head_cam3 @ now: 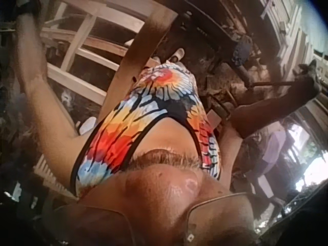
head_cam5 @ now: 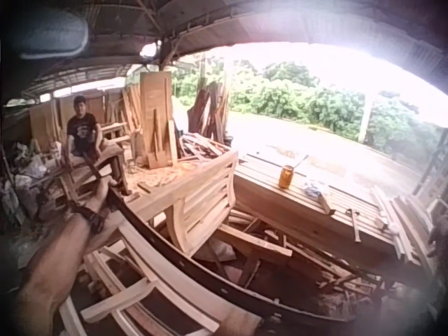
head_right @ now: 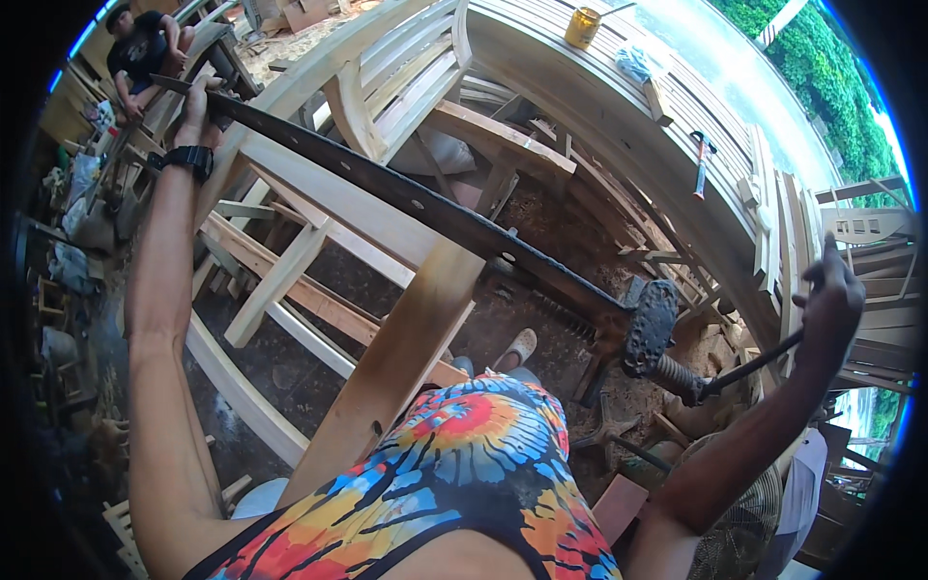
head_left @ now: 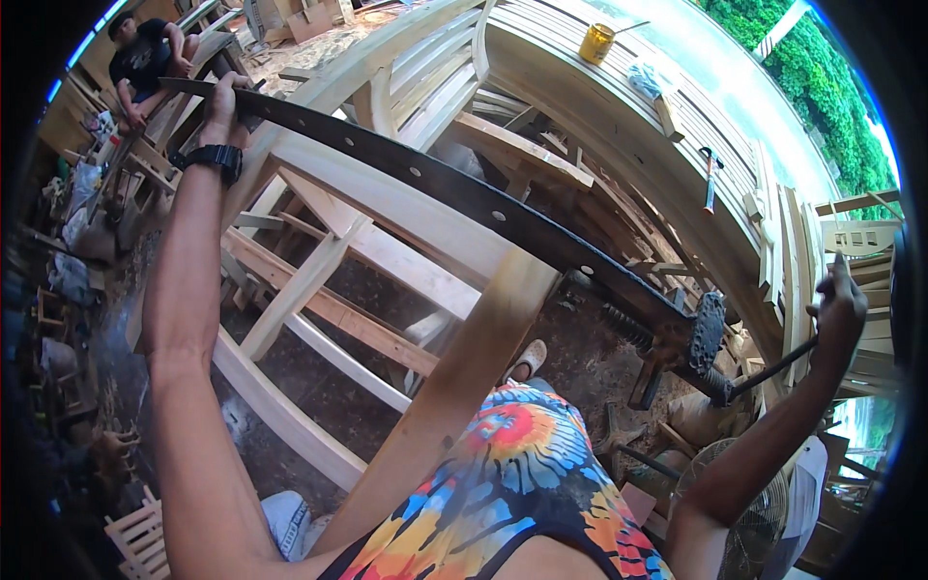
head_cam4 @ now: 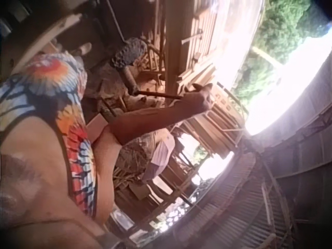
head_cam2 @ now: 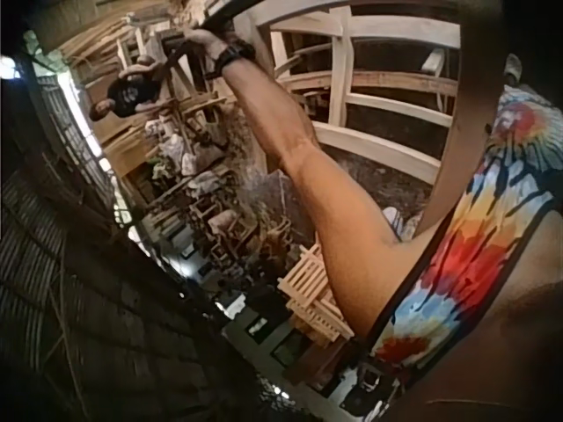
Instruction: The person uses a long bar clamp to secure a wooden frame and then hammers small wooden blocks into the joints. The person retrieves nails from a plastic bag and drives them into the wood with a hammer to secure the assembly.
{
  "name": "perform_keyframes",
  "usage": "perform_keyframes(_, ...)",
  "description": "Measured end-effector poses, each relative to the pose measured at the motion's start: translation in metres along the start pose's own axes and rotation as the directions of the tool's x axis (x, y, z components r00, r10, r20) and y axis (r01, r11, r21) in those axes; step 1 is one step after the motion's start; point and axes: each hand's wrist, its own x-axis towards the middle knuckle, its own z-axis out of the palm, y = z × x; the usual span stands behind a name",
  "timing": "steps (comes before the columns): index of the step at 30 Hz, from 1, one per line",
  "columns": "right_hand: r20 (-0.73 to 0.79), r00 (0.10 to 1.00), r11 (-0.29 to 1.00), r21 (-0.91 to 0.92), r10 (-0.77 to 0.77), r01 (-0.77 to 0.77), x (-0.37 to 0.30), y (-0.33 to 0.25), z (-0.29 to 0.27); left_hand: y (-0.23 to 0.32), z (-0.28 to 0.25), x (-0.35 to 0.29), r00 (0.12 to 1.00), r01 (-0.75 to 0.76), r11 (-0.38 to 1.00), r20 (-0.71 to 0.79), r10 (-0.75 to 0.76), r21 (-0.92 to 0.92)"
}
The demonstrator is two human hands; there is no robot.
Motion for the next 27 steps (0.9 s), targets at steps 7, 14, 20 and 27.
perform_keyframes(7,0.108,0.992,0.998,0.01,-0.062,0.061,0.026,0.032,0.021,0.003,-0.025,0.006,0.996,0.003,1.0,0.084,-0.003,0.004)
perform_keyframes(14,0.27,0.951,0.988,0.035,-0.152,0.148,0.038,0.07,0.052,0.0,-0.019,0.026,1.0,0.025,0.998,0.008,-0.025,0.061)
perform_keyframes(20,0.34,0.938,0.989,0.147,-0.066,0.016,0.025,0.029,0.053,0.008,0.0,-0.009,0.998,0.0,0.999,0.058,-0.002,0.033)
perform_keyframes(27,0.284,0.925,0.827,0.559,-0.254,0.056,0.024,0.048,0.062,0.009,-0.004,-0.013,1.0,0.006,1.0,-0.007,-0.006,0.023)
